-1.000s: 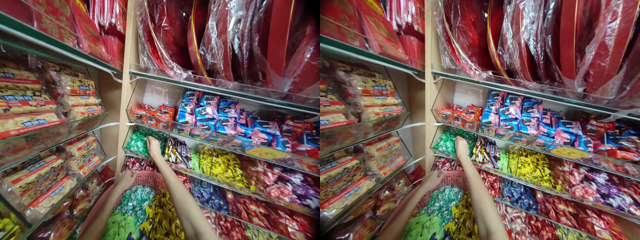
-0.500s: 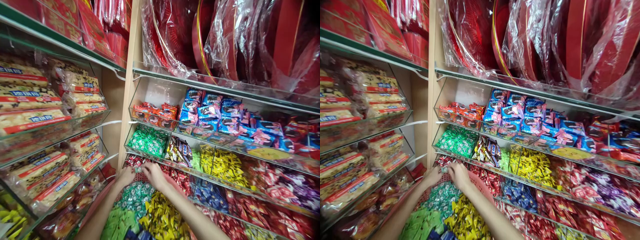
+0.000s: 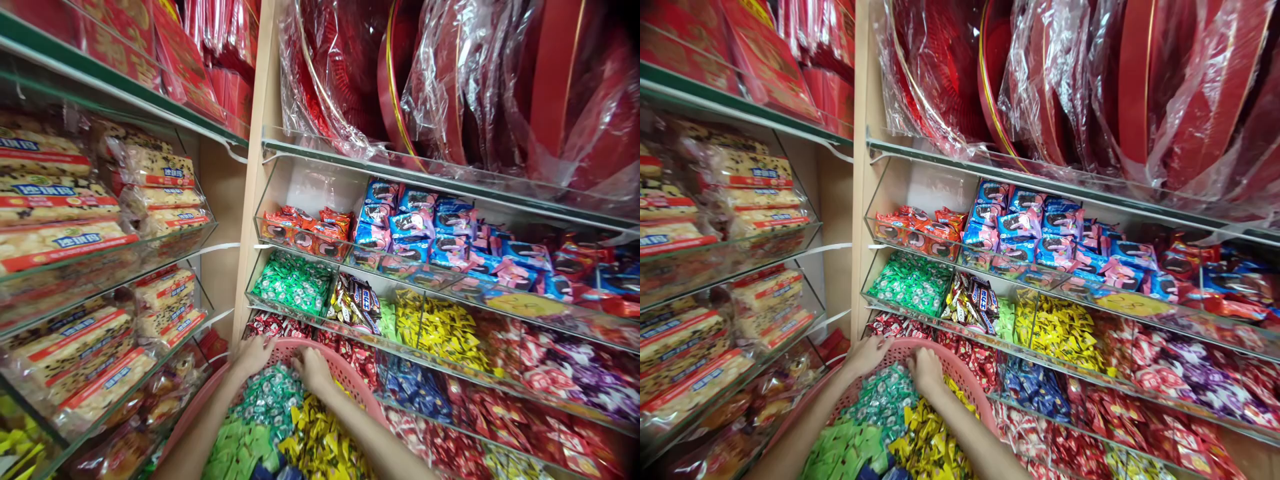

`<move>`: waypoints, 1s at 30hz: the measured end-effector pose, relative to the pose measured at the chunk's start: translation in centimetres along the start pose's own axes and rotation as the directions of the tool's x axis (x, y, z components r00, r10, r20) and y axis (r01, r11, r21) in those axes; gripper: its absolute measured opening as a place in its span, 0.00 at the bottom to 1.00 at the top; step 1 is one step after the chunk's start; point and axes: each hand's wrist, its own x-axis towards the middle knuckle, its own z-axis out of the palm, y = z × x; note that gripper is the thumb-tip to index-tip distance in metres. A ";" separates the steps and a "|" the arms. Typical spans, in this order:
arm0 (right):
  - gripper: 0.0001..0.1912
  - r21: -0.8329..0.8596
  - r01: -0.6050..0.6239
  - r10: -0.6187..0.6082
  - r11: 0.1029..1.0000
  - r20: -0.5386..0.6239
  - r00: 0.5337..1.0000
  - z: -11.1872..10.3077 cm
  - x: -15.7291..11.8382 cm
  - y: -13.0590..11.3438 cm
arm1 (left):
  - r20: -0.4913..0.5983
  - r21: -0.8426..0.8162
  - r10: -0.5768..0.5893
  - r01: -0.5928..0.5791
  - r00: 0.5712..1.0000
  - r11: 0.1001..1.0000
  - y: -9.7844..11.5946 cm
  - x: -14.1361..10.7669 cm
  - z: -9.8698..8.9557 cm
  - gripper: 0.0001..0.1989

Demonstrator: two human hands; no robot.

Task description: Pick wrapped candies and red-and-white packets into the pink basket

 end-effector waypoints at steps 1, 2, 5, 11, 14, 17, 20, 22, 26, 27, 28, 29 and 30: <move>0.10 -0.083 -0.004 0.002 0.997 -0.025 1.000 -0.4 -0.3 -0.5 | 0.002 -0.004 -0.004 0.004 1.000 1.000 0.0 0.0 0.0 0.32; 0.11 -0.155 0.005 -0.012 0.988 -0.045 0.999 -0.9 -0.6 -1.0 | 0.007 -0.008 -0.008 0.008 1.000 1.000 -0.1 -0.1 -0.1 0.32; 0.13 -0.250 0.090 -0.114 0.964 -0.080 0.990 -2.9 -1.0 -3.2 | 0.025 -0.012 -0.031 0.031 0.999 0.999 -0.1 -0.2 -0.3 0.32; 0.17 -0.261 0.162 -0.228 0.952 -0.245 0.942 -7.9 2.0 -7.0 | 0.028 -0.018 -0.042 0.043 0.999 0.999 0.1 -0.4 -0.6 0.32; 0.13 -0.305 0.075 -0.173 0.949 -0.307 0.936 -9.5 4.8 -7.4 | 0.029 -0.025 -0.045 0.046 0.999 0.999 0.0 -0.5 -0.4 0.33; 0.11 -0.356 -0.008 -0.098 0.934 -0.278 0.955 -9.9 7.0 -7.3 | 0.021 -0.030 -0.037 0.038 0.999 0.999 -0.3 -0.4 -0.2 0.33; 0.12 -0.361 -0.089 0.006 0.928 -0.225 0.974 -9.5 8.2 -7.2 | 0.009 -0.036 -0.029 0.029 1.000 0.999 -0.5 -0.4 0.0 0.34; 0.13 -0.344 -0.135 0.066 0.929 -0.204 0.977 -9.2 8.7 -7.2 | 0.005 -0.034 -0.031 0.031 1.000 0.999 -0.6 -0.5 0.0 0.34; 0.14 -0.327 -0.161 0.103 0.931 -0.188 0.977 -8.8 9.4 -7.1 | 0.005 -0.035 -0.028 0.028 1.000 0.999 -0.5 -0.6 -0.1 0.34; 0.13 -0.326 -0.161 0.104 0.932 -0.185 0.977 -8.8 9.4 -7.1 | 0.006 -0.037 -0.027 0.027 1.000 0.999 -0.5 -0.6 -0.1 0.34; 0.13 -0.325 -0.158 0.101 0.932 -0.184 0.978 -8.8 9.4 -7.1 | 0.008 -0.039 -0.028 0.028 1.000 0.999 -0.5 -0.6 -0.1 0.34; 0.13 -0.323 -0.150 0.093 0.934 -0.186 0.978 -8.9 9.3 -7.1 | 0.010 -0.040 -0.030 0.031 0.999 0.999 -0.5 -0.6 -0.1 0.34; 0.12 -0.319 -0.139 0.080 0.937 -0.191 0.978 -8.9 9.2 -7.0 | 0.009 -0.041 -0.032 0.032 0.999 0.999 -0.5 -0.6 -0.1 0.34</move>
